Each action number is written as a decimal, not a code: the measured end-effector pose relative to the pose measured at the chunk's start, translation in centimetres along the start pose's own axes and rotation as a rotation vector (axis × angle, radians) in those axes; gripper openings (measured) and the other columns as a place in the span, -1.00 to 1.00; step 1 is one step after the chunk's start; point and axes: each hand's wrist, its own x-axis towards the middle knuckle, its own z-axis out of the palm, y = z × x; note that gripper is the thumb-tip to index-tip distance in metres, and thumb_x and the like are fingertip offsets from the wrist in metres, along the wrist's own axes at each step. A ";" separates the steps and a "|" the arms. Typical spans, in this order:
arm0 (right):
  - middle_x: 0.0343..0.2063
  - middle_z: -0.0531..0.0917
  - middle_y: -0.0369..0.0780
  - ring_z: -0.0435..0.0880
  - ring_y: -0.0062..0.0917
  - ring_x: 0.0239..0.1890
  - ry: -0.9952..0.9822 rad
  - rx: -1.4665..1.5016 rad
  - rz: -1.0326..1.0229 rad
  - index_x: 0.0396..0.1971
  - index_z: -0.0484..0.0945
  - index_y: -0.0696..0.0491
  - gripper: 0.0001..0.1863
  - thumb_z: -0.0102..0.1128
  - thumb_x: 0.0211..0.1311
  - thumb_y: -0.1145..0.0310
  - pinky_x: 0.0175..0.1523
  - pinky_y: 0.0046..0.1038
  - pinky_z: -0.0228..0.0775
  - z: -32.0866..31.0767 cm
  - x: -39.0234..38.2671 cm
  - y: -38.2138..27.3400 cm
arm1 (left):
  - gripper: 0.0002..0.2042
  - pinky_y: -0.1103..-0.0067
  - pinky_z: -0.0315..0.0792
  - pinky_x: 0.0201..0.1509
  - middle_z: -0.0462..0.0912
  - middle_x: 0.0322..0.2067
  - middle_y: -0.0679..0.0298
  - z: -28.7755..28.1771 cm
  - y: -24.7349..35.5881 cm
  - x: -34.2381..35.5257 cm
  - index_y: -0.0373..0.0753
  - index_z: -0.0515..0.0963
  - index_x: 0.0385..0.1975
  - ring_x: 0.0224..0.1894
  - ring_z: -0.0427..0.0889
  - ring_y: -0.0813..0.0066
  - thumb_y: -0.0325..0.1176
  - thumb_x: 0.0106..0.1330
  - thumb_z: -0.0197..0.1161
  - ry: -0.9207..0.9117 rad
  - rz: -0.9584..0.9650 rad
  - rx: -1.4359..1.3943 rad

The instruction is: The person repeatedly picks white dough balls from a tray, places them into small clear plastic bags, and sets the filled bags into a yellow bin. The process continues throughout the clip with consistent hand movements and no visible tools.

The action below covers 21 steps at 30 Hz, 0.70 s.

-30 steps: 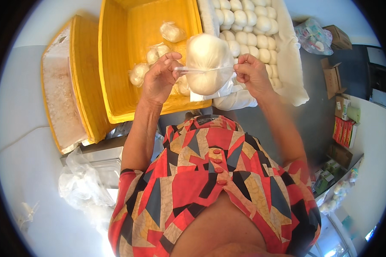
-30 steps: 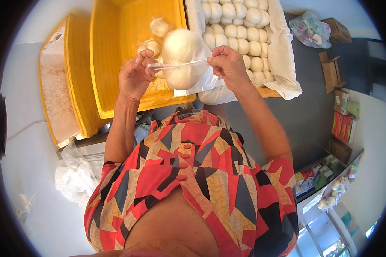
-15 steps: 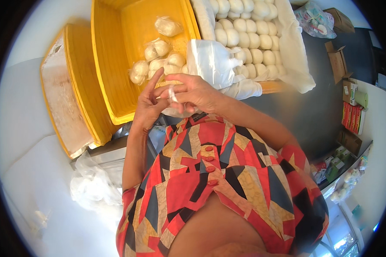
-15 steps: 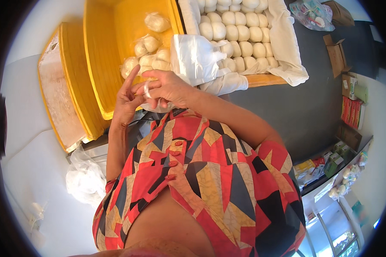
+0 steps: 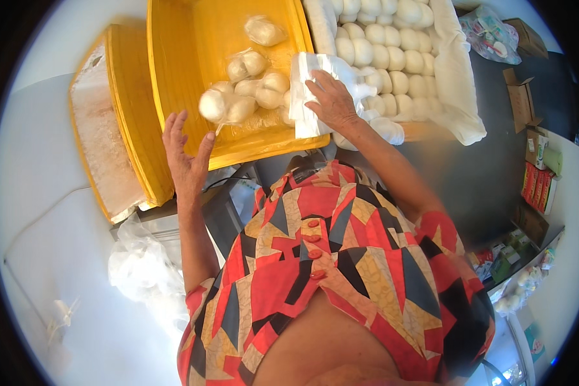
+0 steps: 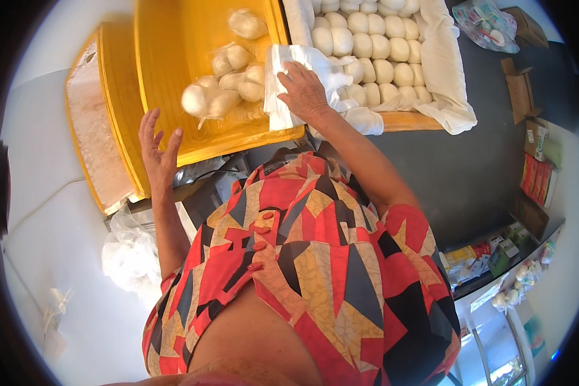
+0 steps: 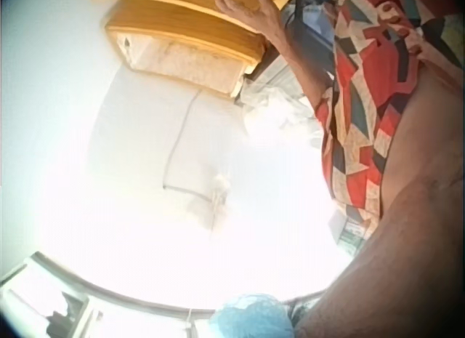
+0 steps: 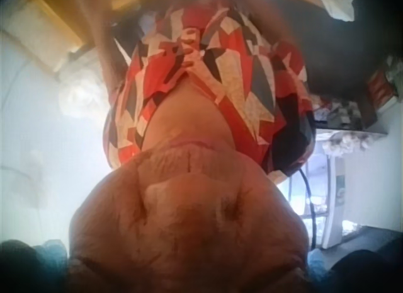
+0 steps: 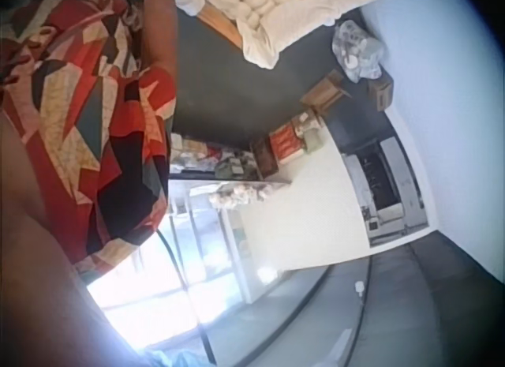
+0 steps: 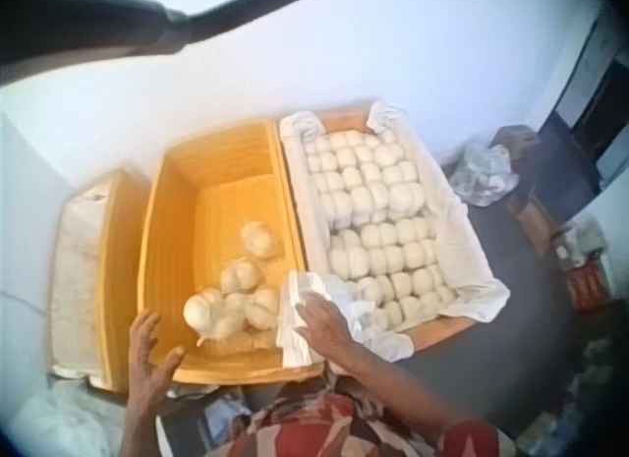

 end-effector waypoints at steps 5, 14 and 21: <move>-0.31 0.64 -0.20 0.61 -0.34 -0.18 0.096 0.369 0.151 -0.44 0.56 0.14 -0.87 0.31 -0.03 0.48 -0.08 -0.45 0.47 0.2 0.2 1.2 | -0.62 0.40 0.33 0.20 0.30 0.22 0.13 4.0 -0.9 0.6 -0.21 0.49 0.03 0.22 0.34 0.33 -0.36 0.21 0.31 -0.160 0.012 -0.190; -0.26 0.69 -0.19 0.65 -0.55 -0.23 0.053 0.881 0.387 -0.30 0.63 0.18 -0.84 0.26 0.15 0.42 -0.12 -0.53 0.50 -2.7 0.6 0.3 | -0.73 0.66 0.43 -0.30 0.62 -0.40 0.27 13.8 3.8 4.6 -0.38 0.53 -0.21 -0.31 0.60 0.60 -0.30 0.24 0.30 -0.634 -0.267 -0.505; -0.18 0.53 -0.14 0.53 -0.27 -0.15 0.163 0.237 0.040 -0.21 0.51 0.17 -0.59 0.38 -0.06 0.30 -0.07 -0.31 0.42 -7.0 0.3 -4.5 | -0.89 0.74 0.36 -0.60 0.61 -0.57 0.27 14.1 3.9 6.0 -0.30 0.52 -0.40 -0.65 0.53 0.63 -0.41 0.21 0.27 -0.481 -0.529 -0.812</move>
